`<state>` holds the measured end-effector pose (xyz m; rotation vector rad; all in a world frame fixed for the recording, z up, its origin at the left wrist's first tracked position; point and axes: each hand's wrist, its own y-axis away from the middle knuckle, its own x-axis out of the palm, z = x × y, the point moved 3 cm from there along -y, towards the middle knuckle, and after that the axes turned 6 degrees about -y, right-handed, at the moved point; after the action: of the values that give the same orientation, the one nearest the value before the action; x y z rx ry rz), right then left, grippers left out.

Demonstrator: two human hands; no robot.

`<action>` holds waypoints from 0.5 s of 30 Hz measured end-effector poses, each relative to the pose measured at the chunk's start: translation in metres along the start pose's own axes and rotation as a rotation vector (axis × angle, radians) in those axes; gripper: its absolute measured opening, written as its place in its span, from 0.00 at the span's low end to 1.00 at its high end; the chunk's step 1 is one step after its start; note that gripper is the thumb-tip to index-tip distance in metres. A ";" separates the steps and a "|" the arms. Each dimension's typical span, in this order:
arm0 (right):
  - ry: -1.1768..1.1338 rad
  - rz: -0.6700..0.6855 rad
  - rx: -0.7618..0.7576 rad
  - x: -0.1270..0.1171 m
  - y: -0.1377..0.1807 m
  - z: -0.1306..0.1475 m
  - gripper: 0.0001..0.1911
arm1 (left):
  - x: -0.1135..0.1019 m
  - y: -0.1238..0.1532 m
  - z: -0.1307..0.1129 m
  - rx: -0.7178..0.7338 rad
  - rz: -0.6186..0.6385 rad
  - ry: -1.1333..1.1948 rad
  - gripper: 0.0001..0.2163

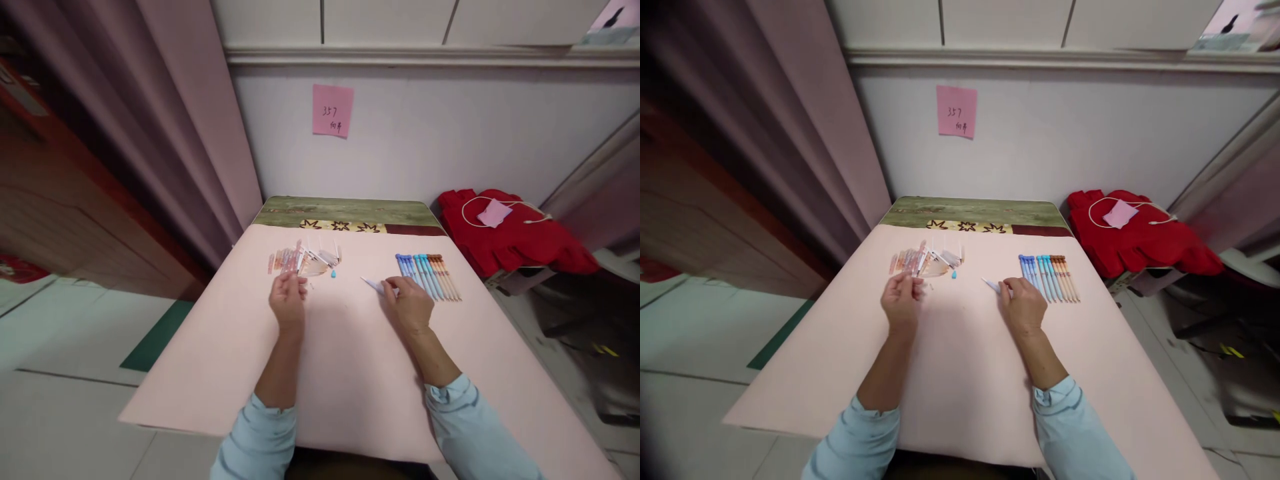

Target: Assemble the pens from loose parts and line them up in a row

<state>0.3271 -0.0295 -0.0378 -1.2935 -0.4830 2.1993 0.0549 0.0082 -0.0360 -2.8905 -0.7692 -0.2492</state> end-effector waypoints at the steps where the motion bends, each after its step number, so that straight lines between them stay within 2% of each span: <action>1: 0.001 0.025 -0.014 0.001 0.002 0.004 0.13 | -0.010 -0.007 -0.004 0.068 -0.075 -0.031 0.11; 3: 0.006 0.068 -0.027 0.000 0.004 0.011 0.13 | -0.031 -0.019 -0.011 0.163 -0.234 -0.092 0.09; 6: 0.024 0.101 -0.029 -0.001 0.005 0.015 0.13 | -0.053 -0.028 -0.013 0.149 -0.361 -0.118 0.08; 9: 0.063 0.127 -0.024 -0.002 0.005 0.014 0.13 | -0.057 -0.028 -0.009 0.108 -0.363 -0.120 0.08; 15: 0.161 0.256 0.026 0.002 0.005 0.006 0.11 | -0.047 -0.020 -0.001 0.113 -0.262 -0.181 0.08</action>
<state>0.3200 -0.0321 -0.0395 -1.5772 -0.2362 2.2706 0.0042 0.0030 -0.0420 -2.7282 -1.1549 0.0303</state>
